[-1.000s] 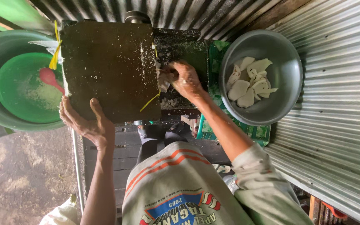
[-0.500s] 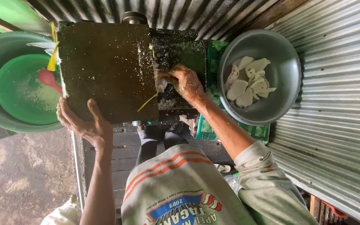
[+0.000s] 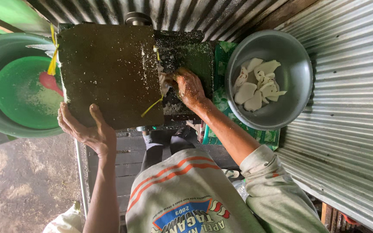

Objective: The person grates white vegetable slices using a manual grater. They pick slices from a metal bowl, press them against the grater, and collect the grated material in a green basin. The person repeats this process for multiple slices.

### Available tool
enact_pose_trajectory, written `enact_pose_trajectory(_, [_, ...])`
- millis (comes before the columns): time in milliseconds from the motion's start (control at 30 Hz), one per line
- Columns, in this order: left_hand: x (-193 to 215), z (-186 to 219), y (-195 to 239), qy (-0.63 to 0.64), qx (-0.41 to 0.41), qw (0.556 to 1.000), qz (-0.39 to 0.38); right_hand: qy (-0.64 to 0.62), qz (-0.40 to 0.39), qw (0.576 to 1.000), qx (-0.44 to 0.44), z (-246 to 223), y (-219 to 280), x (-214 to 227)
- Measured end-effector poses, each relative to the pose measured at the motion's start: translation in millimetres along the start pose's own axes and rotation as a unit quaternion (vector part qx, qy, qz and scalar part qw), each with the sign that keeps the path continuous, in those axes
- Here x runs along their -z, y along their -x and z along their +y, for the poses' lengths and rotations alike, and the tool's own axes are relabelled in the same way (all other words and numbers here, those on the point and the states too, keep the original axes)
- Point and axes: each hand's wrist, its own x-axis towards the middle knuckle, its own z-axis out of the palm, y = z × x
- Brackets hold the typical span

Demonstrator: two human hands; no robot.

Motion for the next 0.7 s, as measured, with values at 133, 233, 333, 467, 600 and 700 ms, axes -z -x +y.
enact_pose_trajectory(133, [-1.3,-0.7,0.7,0.006,0.0,1.0,0.005,-0.01,0.012,1.0,0.004,7.6,2.9,-11.9])
enact_pose_trajectory(233, [-0.6,-0.9,1.7,0.007,0.005,1.0,0.004,-0.015,0.036,0.999,0.014,10.7,4.7,-19.8])
enact_pose_trajectory(333, [-0.8,-0.8,0.9,0.003,-0.003,1.0,0.007,-0.017,0.05,0.999,0.015,12.1,4.4,-25.7])
enact_pose_trajectory(467, [-0.3,-0.9,2.7,0.003,-0.01,1.0,0.008,-0.021,0.017,0.999,-0.019,12.8,3.3,-30.2])
enact_pose_trajectory(600, [-0.5,-2.1,3.6,0.011,-0.008,1.0,0.009,-0.035,0.03,0.999,-0.006,15.2,1.5,-35.0])
enact_pose_trajectory(700, [-2.6,-3.3,2.6,0.015,-0.013,1.0,0.016,-0.035,0.01,0.999,-0.017,23.9,1.4,-41.4])
